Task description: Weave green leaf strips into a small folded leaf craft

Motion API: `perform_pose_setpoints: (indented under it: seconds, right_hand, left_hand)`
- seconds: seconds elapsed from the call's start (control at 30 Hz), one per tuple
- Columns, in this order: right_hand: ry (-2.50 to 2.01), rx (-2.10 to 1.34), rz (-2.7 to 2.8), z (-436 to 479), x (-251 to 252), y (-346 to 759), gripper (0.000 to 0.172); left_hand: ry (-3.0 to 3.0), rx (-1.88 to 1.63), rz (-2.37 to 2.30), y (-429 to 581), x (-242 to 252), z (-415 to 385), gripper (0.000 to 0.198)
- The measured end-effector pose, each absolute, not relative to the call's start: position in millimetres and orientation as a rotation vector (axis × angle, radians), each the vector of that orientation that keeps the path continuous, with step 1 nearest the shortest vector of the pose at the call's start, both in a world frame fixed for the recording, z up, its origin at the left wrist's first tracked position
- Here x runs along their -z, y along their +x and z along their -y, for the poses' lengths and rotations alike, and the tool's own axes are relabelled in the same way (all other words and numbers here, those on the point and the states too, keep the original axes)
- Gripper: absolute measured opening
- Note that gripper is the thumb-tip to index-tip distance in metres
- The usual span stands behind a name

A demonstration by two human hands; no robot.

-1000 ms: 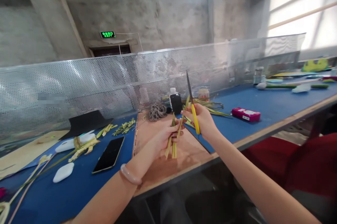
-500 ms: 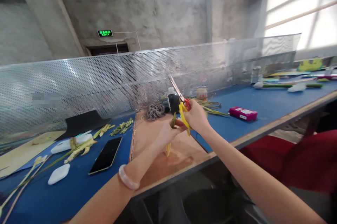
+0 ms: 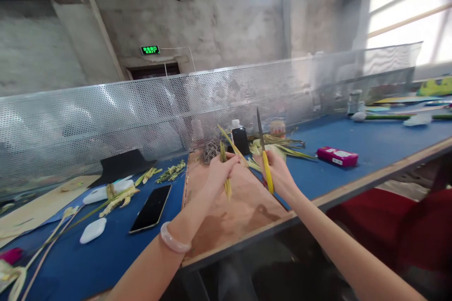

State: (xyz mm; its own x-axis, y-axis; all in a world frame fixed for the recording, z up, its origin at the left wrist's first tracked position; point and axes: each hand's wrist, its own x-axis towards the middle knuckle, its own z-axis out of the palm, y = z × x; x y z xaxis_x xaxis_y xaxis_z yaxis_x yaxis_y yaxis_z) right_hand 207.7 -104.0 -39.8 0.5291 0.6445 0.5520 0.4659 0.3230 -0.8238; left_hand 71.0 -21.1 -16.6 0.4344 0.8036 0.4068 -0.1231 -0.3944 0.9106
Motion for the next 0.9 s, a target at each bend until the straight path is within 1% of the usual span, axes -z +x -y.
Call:
perform_pose_setpoints:
  seconds: [0.07,0.17,0.27,0.37,0.53,0.77,0.9]
  right_hand:
    - [-1.353,-0.201,1.127,112,50,204,0.021]
    - [-1.387,-0.176,1.220,120,57,194,0.019]
    - [-1.416,-0.149,1.283,120,57,182,0.021]
    - [-1.399,-0.147,1.299,114,54,173,0.023]
    - [-1.361,-0.181,1.284,104,54,165,0.027]
    - [-1.334,-0.243,1.269,104,61,159,0.024]
    - [-1.292,-0.287,1.239,105,61,157,0.025]
  left_hand:
    - [1.597,-1.201,-0.596,67,5,21,0.022]
    - [1.518,-1.258,-0.543,60,-19,26,0.022]
    - [1.508,-1.319,-0.476,53,-46,33,0.023]
    - [1.570,-1.374,-0.481,50,-62,37,0.022]
    - [1.646,-1.394,-0.559,49,-63,35,0.021]
    - [1.673,-1.382,-0.602,49,-59,37,0.024]
    - [1.724,-1.358,-0.607,50,-56,38,0.024]
